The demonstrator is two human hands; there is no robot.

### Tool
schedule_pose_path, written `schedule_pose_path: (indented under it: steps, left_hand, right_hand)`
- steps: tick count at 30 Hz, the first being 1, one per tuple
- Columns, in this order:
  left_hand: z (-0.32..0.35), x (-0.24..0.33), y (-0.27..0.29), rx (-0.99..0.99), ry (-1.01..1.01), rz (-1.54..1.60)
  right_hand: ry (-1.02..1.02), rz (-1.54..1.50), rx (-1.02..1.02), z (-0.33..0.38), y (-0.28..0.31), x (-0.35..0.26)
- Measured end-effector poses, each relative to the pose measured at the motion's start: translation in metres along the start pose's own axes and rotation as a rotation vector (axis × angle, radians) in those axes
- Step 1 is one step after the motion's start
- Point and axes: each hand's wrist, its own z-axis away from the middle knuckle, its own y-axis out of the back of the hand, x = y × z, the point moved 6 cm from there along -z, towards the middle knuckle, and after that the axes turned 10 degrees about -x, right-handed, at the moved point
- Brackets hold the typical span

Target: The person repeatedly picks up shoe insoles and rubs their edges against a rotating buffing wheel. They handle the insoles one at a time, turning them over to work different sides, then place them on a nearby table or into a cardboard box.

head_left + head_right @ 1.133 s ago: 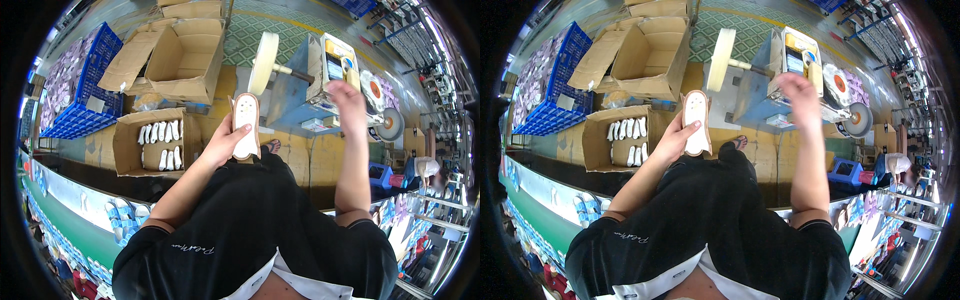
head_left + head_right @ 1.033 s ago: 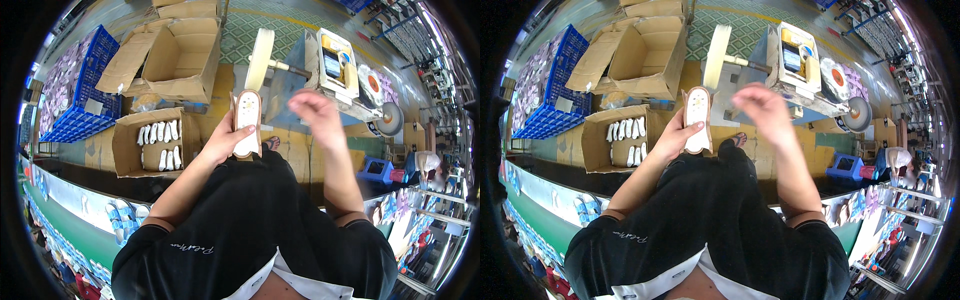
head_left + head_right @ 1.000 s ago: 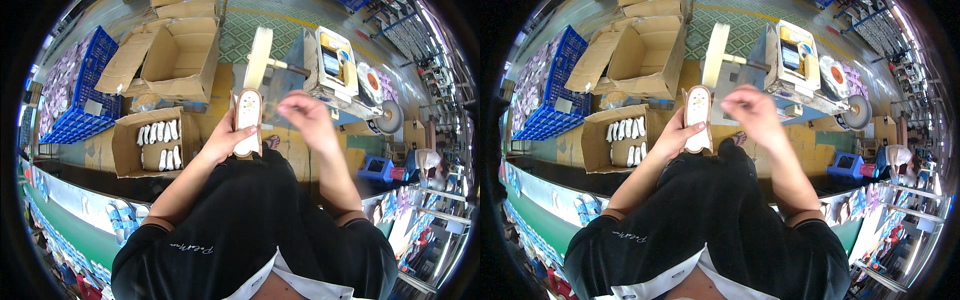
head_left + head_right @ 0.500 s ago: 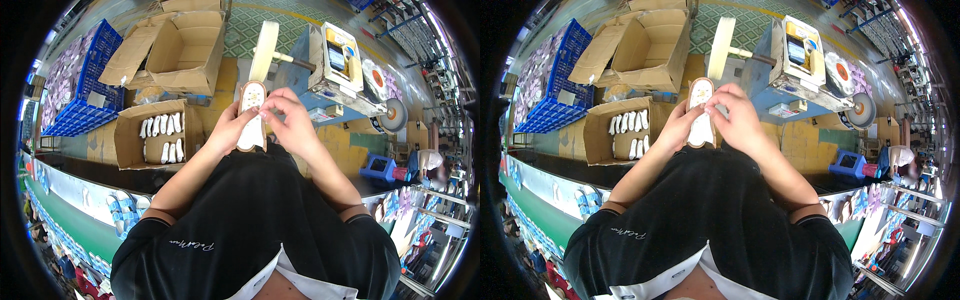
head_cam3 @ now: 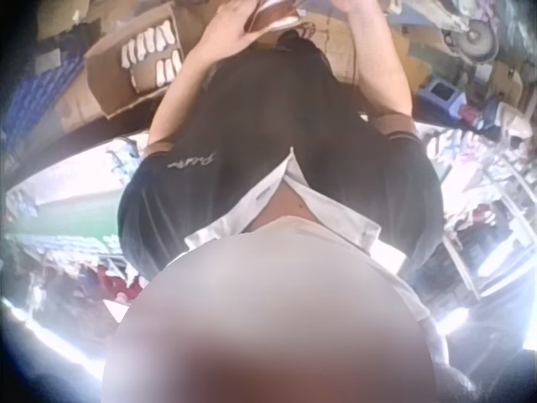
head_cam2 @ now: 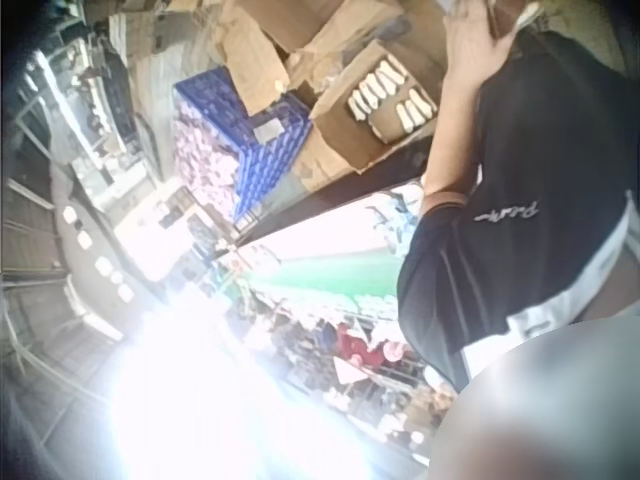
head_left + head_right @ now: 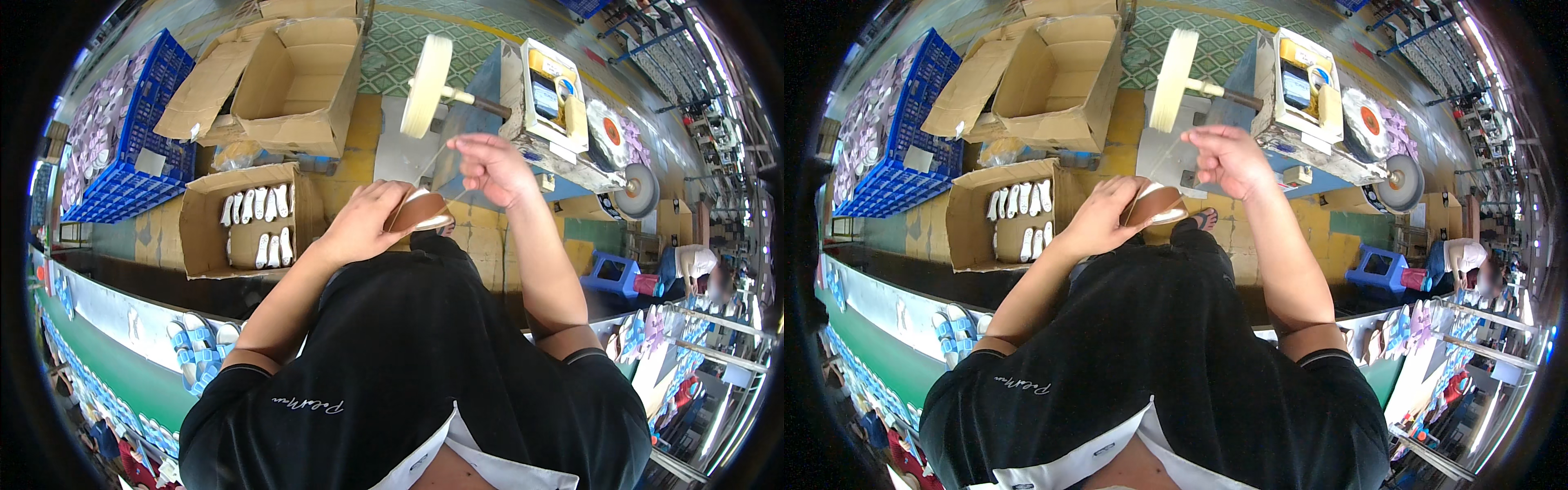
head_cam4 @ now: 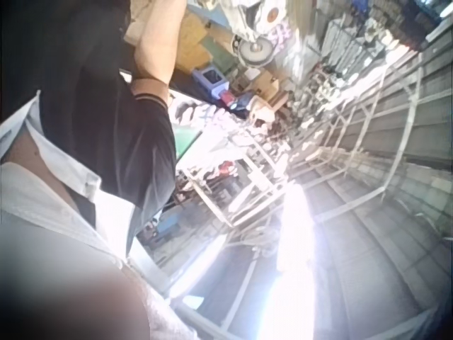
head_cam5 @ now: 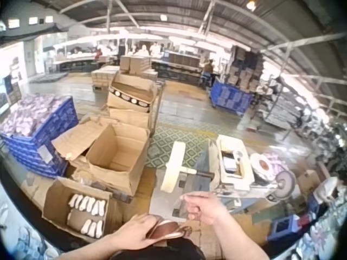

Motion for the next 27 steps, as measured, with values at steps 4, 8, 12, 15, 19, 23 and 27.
schedule_pose_path:
  steps: [4,8,12,15,19,23,27]
  left_hand:
    - [0.006,-0.001,0.013,-0.035,0.018,-0.160]
    - [0.017,-0.010,0.024,0.014,0.045,-0.121]
    - [0.024,-0.011,0.014,0.049,-0.055,0.030]
    - [0.026,-0.029,-0.002,0.280,0.044,0.544]
    - [0.038,-0.069,-0.044,0.438,0.285,1.413]
    - [0.050,-0.088,-0.065,0.491,0.386,1.651]
    - [0.042,-0.093,-0.072,0.515,0.417,1.634]
  right_hand:
    - [-0.217,-0.283,-0.099,-0.012,0.021,0.059]
    - [-0.179,-0.343,0.021,-0.009,0.050,0.081]
    - [-0.366,-0.684,-0.031,-0.011,0.049,0.118]
    - [-0.374,-1.037,-0.139,-0.009,0.030,0.142]
    - [-0.238,-0.986,0.116,0.009,0.032,0.158]
    - [-0.142,-0.785,0.154,0.036,0.024,0.148]
    - [-0.131,-0.167,0.074,0.044,-0.006,0.134]
